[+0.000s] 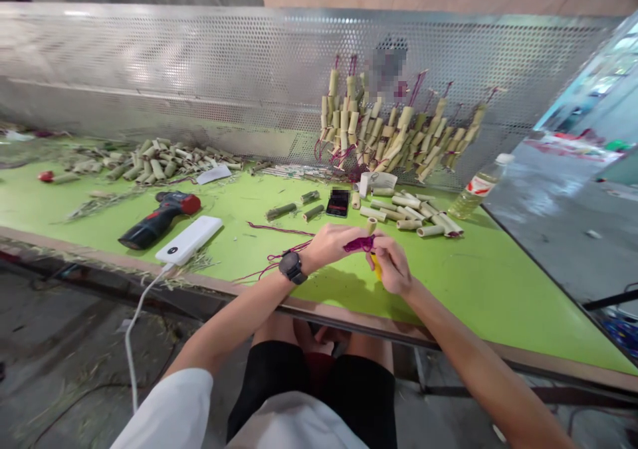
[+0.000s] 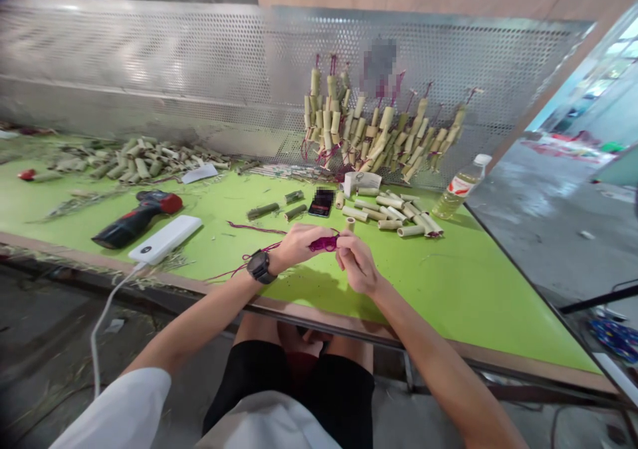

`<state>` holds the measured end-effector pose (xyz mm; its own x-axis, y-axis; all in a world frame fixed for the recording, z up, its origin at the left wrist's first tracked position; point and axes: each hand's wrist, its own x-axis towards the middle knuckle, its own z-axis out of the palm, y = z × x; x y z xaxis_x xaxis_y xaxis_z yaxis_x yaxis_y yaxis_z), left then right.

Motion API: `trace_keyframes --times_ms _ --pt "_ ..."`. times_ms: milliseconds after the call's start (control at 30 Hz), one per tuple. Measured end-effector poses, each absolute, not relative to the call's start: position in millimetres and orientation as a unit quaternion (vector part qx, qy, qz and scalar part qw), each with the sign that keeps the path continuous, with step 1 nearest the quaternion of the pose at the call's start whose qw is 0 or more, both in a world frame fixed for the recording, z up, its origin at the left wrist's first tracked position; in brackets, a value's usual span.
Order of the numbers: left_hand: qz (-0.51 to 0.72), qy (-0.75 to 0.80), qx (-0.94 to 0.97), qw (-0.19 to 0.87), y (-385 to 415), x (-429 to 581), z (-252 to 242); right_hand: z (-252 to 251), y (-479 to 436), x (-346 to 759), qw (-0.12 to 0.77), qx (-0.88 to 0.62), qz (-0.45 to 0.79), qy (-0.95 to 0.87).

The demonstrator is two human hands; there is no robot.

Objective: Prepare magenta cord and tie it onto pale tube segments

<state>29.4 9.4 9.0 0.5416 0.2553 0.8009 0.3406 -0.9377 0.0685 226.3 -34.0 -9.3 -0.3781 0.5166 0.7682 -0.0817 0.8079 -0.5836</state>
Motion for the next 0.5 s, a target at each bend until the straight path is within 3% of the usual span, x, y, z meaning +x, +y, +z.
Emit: trace_keyframes --times_ms 300,500 --pt "-0.428 -0.166 -0.885 0.081 13 21 16 -8 -39 225 0.578 -0.182 0.307 -0.734" --pt "-0.351 -0.189 -0.916 0.031 10 22 22 -2 -41 224 0.630 -0.174 0.342 -0.675"
